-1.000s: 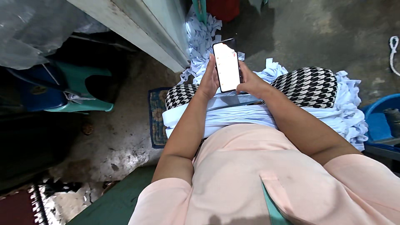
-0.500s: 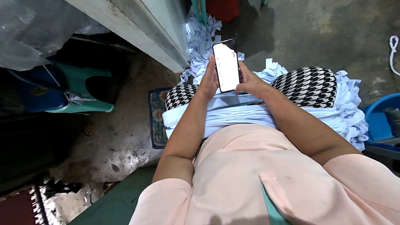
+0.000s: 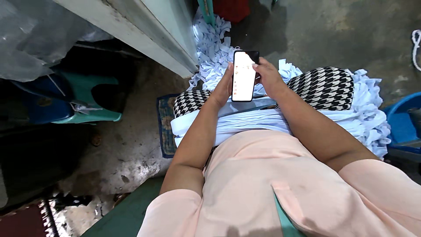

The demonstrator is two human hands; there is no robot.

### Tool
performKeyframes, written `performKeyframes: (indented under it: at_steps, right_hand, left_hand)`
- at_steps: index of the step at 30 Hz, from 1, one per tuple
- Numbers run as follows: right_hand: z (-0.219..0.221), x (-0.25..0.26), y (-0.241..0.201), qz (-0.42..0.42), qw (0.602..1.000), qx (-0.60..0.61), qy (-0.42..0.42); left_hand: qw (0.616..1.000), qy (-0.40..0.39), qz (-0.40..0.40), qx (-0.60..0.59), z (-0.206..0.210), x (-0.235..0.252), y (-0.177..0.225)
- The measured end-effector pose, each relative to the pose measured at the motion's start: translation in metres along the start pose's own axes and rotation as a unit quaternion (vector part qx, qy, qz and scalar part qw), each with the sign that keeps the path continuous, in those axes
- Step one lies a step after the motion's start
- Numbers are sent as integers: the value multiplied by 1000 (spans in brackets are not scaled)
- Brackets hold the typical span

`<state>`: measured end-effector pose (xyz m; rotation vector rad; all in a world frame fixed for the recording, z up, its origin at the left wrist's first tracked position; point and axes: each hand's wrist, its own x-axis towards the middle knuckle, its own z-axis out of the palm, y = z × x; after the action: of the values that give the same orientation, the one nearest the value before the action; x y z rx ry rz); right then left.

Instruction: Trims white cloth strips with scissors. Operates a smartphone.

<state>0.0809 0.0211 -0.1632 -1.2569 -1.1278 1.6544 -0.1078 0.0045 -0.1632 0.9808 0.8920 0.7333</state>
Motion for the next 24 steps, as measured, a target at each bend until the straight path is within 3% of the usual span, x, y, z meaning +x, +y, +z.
performKeyframes:
  at_steps: [15, 24]
  right_hand:
    - [-1, 2, 6, 15, 1000, -10, -15]
    - [3, 0, 11, 43, 991, -107, -61]
  left_hand:
    - [1000, 10, 3, 12, 0, 1, -5]
    - [999, 27, 21, -26, -1, 1, 0]
